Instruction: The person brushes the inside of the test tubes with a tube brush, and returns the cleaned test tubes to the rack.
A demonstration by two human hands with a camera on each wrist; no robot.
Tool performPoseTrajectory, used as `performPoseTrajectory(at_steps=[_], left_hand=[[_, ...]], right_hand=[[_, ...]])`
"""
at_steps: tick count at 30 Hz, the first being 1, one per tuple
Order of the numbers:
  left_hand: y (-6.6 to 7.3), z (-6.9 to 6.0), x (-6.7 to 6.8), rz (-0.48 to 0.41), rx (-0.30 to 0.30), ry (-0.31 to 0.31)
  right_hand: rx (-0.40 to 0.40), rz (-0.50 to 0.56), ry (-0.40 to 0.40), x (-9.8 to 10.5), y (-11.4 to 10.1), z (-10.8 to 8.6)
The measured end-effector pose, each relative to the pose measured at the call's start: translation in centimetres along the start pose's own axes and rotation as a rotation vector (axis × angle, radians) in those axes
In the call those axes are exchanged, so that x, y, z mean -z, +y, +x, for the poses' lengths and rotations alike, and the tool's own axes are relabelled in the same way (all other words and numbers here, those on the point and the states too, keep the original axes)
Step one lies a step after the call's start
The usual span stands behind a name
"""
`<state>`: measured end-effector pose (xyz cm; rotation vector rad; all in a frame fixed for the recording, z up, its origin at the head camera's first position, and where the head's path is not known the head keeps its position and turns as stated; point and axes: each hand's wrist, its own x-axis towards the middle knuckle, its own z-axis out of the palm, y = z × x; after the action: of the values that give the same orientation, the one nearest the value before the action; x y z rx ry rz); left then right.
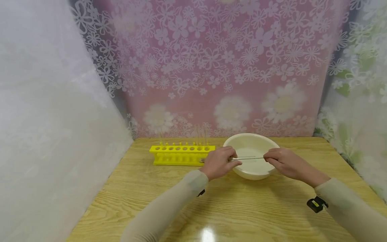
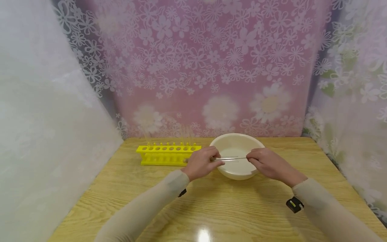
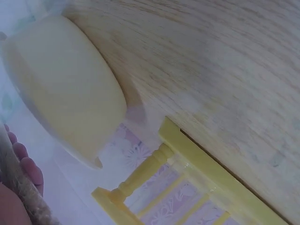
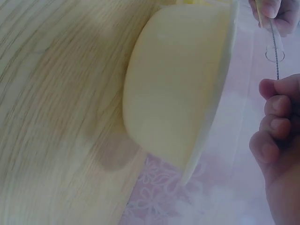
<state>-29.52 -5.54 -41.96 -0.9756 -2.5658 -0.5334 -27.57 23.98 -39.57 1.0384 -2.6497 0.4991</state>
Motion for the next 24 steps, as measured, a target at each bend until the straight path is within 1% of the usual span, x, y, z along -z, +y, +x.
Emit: performPoseTrajectory(at_steps=[1, 4, 6, 7, 8, 11, 13, 15, 18, 22, 24], left_hand=[[-0.3, -0.1, -0.1, -0.004, 0.013, 0.001], [-1.4, -0.8, -0.2, -0.019, 0.096, 0.004], [-2.1, -1.4, -0.2, -0.025, 0.145, 0.005], [-2.5, -1.6, -0.2, -0.029, 0.156, 0.006], [-2.7, -1.8, -0.2, -0.035, 0.156, 0.005], [-3.1, -2.0, -0.1, -0.053, 0.128, 0.006], [-3.2, -2.1, 0.0, -0.061, 0.119, 0.013], [-3.2, -2.2, 0.1, -0.064, 0.120, 0.020], [-3.3, -2.3, 0.2, -0.055, 0.120, 0.023], [-3.4, -2.3, 0.2, -0.039, 0.101, 0.026], [-3.2, -2.1, 0.3, -0.034, 0.090, 0.021]], right_hand=[[-0.022, 0.009, -0.005, 0.2, 0.4, -0.2], [-0.092, 0.024, -0.010, 0.8, 2.1, -1.2], [-0.133, 0.018, 0.005, 1.4, 3.3, -2.0], [-0.144, 0.007, 0.018, 1.6, 3.9, -2.4], [-0.147, -0.006, 0.027, 1.9, 4.4, -2.7], [-0.141, -0.033, 0.052, 2.4, 5.3, -3.2], [-0.142, -0.040, 0.051, 2.7, 5.7, -3.4], [-0.157, -0.025, 0.046, 2.9, 6.1, -3.7], [-0.184, -0.041, 0.054, 3.2, 6.7, -4.5], [-0.182, -0.081, 0.105, 3.8, 7.6, -5.5], [-0.178, -0.082, 0.128, 4.2, 7.8, -6.0]])
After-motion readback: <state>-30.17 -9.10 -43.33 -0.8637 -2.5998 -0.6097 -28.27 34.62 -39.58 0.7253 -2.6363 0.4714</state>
